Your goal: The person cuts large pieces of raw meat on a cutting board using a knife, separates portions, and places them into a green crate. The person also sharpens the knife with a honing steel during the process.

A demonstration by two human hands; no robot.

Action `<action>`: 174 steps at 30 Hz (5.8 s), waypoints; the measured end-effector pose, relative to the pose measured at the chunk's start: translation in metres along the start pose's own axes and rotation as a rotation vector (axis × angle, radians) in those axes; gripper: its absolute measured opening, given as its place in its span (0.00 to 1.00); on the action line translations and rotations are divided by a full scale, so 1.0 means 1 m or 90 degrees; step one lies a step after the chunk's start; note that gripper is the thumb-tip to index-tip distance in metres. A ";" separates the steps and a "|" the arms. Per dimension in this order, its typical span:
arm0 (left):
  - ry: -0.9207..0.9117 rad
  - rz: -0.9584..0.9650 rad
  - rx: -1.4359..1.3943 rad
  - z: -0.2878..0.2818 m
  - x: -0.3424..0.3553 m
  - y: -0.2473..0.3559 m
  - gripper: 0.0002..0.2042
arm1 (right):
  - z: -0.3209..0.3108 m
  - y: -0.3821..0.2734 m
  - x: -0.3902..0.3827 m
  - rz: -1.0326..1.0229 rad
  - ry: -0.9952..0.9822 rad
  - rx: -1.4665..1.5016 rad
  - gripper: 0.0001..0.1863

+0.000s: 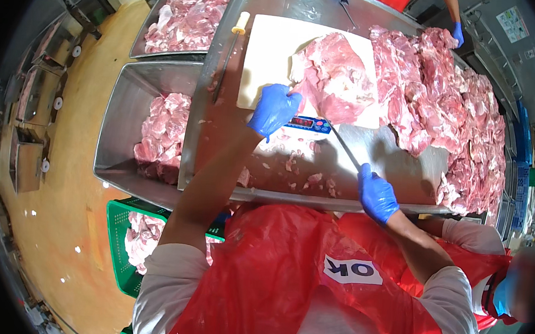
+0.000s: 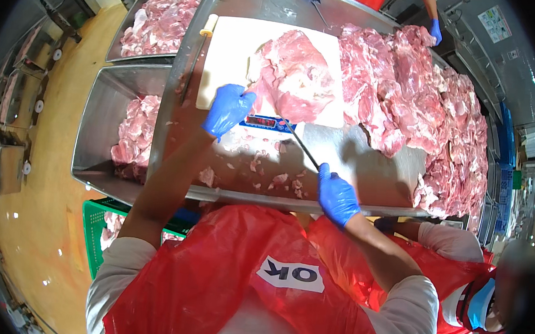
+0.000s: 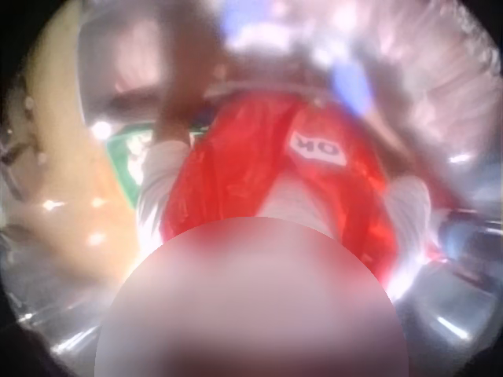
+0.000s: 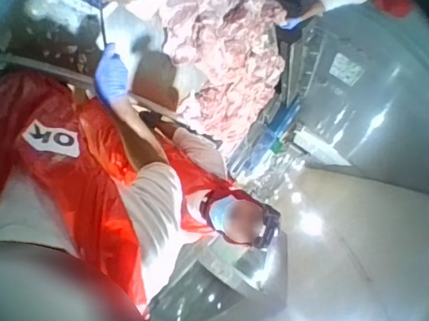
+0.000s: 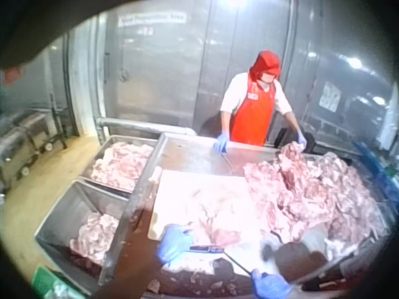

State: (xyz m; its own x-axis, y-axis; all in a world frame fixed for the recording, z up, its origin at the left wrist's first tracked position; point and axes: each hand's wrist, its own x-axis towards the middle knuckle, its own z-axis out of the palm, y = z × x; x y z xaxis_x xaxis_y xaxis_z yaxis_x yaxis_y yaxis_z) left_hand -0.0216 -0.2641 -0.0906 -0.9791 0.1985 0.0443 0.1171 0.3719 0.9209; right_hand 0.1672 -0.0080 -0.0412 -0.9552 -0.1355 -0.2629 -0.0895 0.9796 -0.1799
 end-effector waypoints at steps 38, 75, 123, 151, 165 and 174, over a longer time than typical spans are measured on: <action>0.067 0.286 0.389 -0.077 0.027 -0.021 0.08 | 0.005 -0.080 0.075 0.050 0.010 0.004 0.14; -0.065 -0.171 0.000 -0.307 0.038 0.044 0.04 | 0.040 -0.010 -0.016 0.394 0.440 0.712 0.09; -0.207 0.051 -0.357 0.012 0.118 0.000 0.22 | -0.063 -0.020 0.139 0.030 0.376 1.059 0.09; 0.017 0.595 0.429 -0.019 0.099 0.081 0.22 | -0.016 0.021 0.162 -0.018 0.161 1.161 0.17; -0.137 0.476 0.502 -0.039 0.094 0.103 0.05 | -0.008 -0.048 0.166 0.076 0.202 0.953 0.14; 0.027 0.401 0.537 -0.005 0.015 0.094 0.19 | 0.000 -0.042 0.196 0.045 0.279 0.875 0.13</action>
State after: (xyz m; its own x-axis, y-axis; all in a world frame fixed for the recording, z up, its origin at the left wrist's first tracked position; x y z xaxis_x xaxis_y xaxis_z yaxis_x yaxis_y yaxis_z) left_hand -0.0256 -0.2307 -0.0010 -0.7040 0.5496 0.4497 0.6687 0.7262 0.1595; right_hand -0.0163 -0.0752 -0.0854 -0.9766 0.2095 -0.0485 0.0565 0.0321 -0.9979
